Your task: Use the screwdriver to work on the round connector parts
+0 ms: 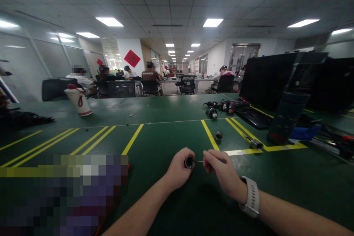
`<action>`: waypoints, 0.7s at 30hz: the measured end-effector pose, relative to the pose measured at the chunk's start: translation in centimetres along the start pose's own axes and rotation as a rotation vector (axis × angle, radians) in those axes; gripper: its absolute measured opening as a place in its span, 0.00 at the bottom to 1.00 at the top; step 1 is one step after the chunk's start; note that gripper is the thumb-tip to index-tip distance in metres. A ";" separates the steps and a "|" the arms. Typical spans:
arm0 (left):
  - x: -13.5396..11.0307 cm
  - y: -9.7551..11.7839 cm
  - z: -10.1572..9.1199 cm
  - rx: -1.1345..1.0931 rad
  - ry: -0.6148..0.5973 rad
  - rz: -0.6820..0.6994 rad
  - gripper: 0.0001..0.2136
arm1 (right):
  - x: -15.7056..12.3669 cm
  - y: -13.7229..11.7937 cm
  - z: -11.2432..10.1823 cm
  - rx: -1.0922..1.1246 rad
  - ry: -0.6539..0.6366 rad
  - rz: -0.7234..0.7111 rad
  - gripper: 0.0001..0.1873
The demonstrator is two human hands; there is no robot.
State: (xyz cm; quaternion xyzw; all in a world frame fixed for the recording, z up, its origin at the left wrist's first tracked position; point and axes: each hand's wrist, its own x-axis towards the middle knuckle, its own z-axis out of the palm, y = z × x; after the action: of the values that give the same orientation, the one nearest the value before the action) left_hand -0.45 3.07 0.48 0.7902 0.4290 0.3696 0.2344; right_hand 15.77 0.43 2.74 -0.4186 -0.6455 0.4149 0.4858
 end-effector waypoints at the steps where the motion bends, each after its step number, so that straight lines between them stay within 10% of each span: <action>1: 0.0 0.0 0.0 0.002 0.012 -0.001 0.08 | 0.0 0.0 0.0 0.003 0.005 0.001 0.20; 21: -0.1 0.4 -0.1 0.171 0.020 0.066 0.06 | -0.6 -0.8 0.3 -0.212 -0.040 -0.177 0.20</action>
State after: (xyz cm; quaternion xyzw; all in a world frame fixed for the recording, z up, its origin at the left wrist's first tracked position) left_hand -0.37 2.78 0.80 0.8172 0.4353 0.3469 0.1494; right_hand 15.48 -0.44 3.29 -0.4007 -0.7294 0.3084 0.4607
